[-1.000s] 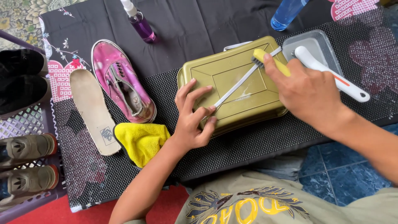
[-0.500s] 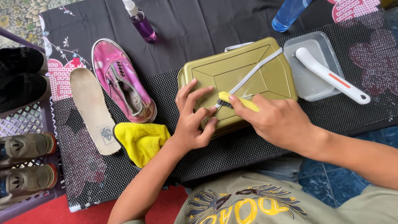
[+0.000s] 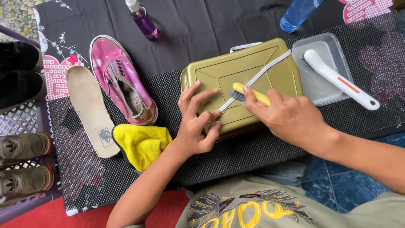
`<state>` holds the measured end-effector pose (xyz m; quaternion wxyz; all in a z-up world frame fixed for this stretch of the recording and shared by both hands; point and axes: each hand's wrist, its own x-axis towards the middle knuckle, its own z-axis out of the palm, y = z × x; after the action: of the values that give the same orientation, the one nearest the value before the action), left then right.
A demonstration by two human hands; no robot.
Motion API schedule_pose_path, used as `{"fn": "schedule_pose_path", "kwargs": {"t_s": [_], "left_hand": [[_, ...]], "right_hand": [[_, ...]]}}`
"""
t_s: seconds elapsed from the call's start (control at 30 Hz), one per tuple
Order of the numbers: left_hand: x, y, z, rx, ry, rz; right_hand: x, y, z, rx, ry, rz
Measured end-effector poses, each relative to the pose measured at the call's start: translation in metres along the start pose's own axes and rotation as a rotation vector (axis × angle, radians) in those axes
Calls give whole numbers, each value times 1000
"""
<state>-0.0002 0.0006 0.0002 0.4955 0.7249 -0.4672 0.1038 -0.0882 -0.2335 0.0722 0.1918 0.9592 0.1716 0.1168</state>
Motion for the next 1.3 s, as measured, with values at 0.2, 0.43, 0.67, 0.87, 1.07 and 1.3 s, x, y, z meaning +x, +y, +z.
{"fn": "schedule_pose_path", "kwargs": {"t_s": [0.2,0.43,0.67,0.87,1.07,1.3], "left_hand": [[2,1,-1,0,-3,-6],[2,1,0,-3,-5,-7],[1,0,0,-1,-1,-4],[1,0,1,-2,9,-2],[2,1,1,-3,8,4],[1,2,1,-1,12,5]], "right_hand": [[-3,7,5,-87,-21,21],[-8,17,10,-117,-12,70],[-11,30,15,-146,-13,108],[-13,36,20,-197,22,145],[-15,37,17,-131,81,198],[-7,19,-11,171,80,136]]}}
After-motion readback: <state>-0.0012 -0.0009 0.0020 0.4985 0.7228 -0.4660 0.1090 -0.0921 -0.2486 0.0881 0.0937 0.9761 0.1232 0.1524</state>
